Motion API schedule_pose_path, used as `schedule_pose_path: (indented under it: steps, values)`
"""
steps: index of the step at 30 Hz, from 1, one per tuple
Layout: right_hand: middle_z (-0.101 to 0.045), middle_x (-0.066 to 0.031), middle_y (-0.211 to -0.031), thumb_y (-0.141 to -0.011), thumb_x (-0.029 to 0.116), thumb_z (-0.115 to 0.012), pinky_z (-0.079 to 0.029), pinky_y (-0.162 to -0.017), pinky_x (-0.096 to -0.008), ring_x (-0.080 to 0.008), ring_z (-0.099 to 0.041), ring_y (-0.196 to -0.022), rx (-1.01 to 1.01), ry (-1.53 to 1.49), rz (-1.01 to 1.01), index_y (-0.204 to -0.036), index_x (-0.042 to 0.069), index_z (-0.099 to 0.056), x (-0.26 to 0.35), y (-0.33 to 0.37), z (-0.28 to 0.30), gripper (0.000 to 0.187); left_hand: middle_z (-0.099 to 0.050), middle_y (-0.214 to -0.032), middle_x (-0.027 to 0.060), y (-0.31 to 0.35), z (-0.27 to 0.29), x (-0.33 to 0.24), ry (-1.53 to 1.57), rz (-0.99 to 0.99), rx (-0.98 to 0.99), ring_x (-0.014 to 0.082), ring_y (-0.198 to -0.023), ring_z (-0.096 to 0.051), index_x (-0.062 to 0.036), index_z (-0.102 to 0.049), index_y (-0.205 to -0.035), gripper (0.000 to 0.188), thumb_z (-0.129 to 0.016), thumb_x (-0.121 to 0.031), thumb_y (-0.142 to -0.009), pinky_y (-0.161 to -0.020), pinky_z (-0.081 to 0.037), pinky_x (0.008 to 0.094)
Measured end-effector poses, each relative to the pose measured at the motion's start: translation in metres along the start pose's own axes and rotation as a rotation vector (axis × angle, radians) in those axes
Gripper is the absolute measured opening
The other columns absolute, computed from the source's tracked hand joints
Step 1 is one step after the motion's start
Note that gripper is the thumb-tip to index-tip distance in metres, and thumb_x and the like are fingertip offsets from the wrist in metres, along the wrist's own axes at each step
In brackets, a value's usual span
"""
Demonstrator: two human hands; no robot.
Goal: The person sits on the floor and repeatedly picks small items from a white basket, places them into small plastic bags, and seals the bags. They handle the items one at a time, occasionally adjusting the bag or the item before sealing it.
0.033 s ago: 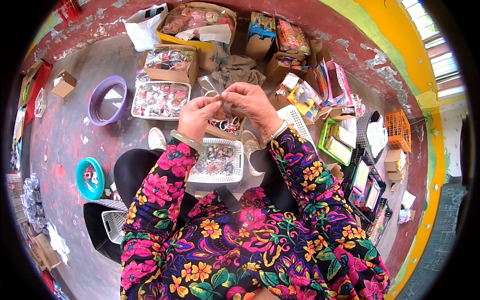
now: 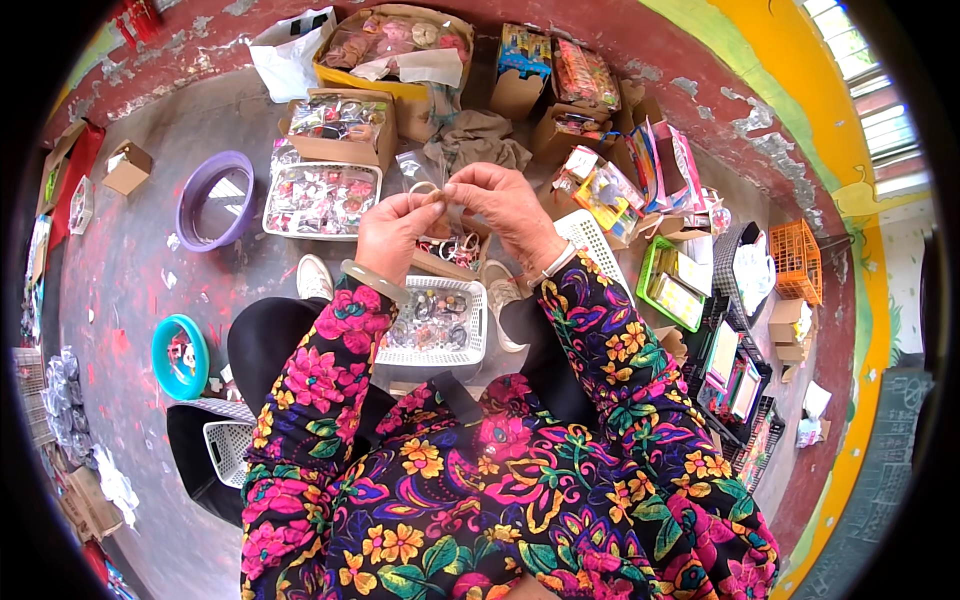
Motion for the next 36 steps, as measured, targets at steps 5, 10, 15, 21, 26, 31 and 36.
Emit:
schedule_pose_path:
  steps: [5, 10, 15, 21, 26, 31, 36]
  values:
    - [-0.058, 0.0023, -0.079, -0.079, 0.019, -0.063, -0.041, -0.066, -0.0206, -0.0055, -0.051, -0.072, 0.009, 0.094, 0.034, -0.086, 0.004, -0.06, 0.006, 0.001, -0.004, 0.016, -0.061, -0.072, 0.003, -0.001, 0.002, 0.003, -0.027, 0.016, -0.01, 0.0089, -0.061, -0.056, 0.002, -0.062, -0.084, 0.011, -0.061, -0.008, -0.08, -0.058, -0.046, 0.0198]
    - [-0.058, 0.0007, -0.079, -0.08, 0.016, -0.06, -0.041, -0.066, -0.021, -0.0054, -0.051, -0.071, 0.027, 0.087, 0.051, -0.085, 0.002, -0.059, 0.002, -0.001, -0.003, 0.014, -0.061, -0.071, 0.0042, -0.002, -0.002, 0.013, -0.104, 0.064, 0.056, 0.0098, -0.062, -0.058, 0.0008, -0.06, -0.087, 0.012, -0.058, -0.009, -0.082, -0.058, -0.047, 0.0215]
    - [-0.059, 0.0003, -0.078, -0.081, 0.014, -0.057, -0.041, -0.066, -0.0212, -0.0056, -0.052, -0.071, 0.007, 0.006, 0.03, -0.084, 0.003, -0.059, -0.001, -0.001, 0.0, 0.011, -0.059, -0.071, 0.0028, -0.003, -0.003, 0.011, -0.019, 0.064, 0.053, 0.0089, -0.061, -0.056, 0.0009, -0.057, -0.082, 0.01, -0.061, -0.008, -0.08, -0.056, -0.045, 0.0202]
    - [-0.058, 0.0006, -0.079, -0.081, 0.014, -0.057, -0.04, -0.063, -0.0197, -0.0053, -0.051, -0.069, 0.018, 0.018, 0.045, -0.086, 0.004, -0.057, 0.001, -0.002, -0.003, 0.011, -0.058, -0.068, 0.0029, -0.004, 0.005, 0.008, -0.058, 0.014, -0.005, 0.0079, -0.059, -0.054, -0.0007, -0.054, -0.08, 0.008, -0.06, -0.006, -0.08, -0.054, -0.043, 0.0199]
    - [-0.056, 0.0019, -0.076, -0.082, 0.019, -0.06, -0.039, -0.057, -0.0164, -0.0042, -0.051, -0.065, 0.028, 0.045, 0.005, -0.086, 0.004, -0.056, -0.006, -0.004, -0.005, 0.016, -0.054, -0.066, 0.0006, -0.002, 0.0, -0.001, -0.021, -0.087, 0.009, 0.0056, -0.057, -0.05, -0.0031, -0.05, -0.077, 0.011, -0.061, -0.004, -0.078, -0.052, -0.041, 0.0185]
    - [-0.057, 0.0018, -0.073, -0.081, 0.02, -0.061, -0.038, -0.055, -0.0181, -0.0042, -0.049, -0.062, 0.067, 0.011, -0.162, -0.086, 0.003, -0.059, -0.02, -0.001, -0.007, 0.018, -0.049, -0.066, -0.0029, -0.003, 0.013, -0.007, 0.007, -0.176, -0.094, 0.0026, -0.058, -0.044, -0.0052, -0.046, -0.074, 0.016, -0.062, -0.002, -0.077, -0.051, -0.038, 0.0167]
    - [-0.058, 0.0008, -0.073, -0.081, 0.016, -0.059, -0.039, -0.055, -0.0183, -0.0047, -0.05, -0.063, 0.048, 0.022, -0.105, -0.086, 0.001, -0.059, -0.015, 0.001, -0.001, 0.015, -0.054, -0.071, -0.0005, -0.002, 0.008, 0.001, 0.145, 0.017, -0.072, 0.0036, -0.056, -0.045, -0.0071, -0.046, -0.075, 0.013, -0.058, -0.004, -0.08, -0.052, -0.036, 0.0164]
Point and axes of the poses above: each hand's wrist, its own y-axis away from the middle knuckle, its own z-axis out of the back of the hand, x = y × z, the point moved 9 cm from there along -y, towards the middle knuckle
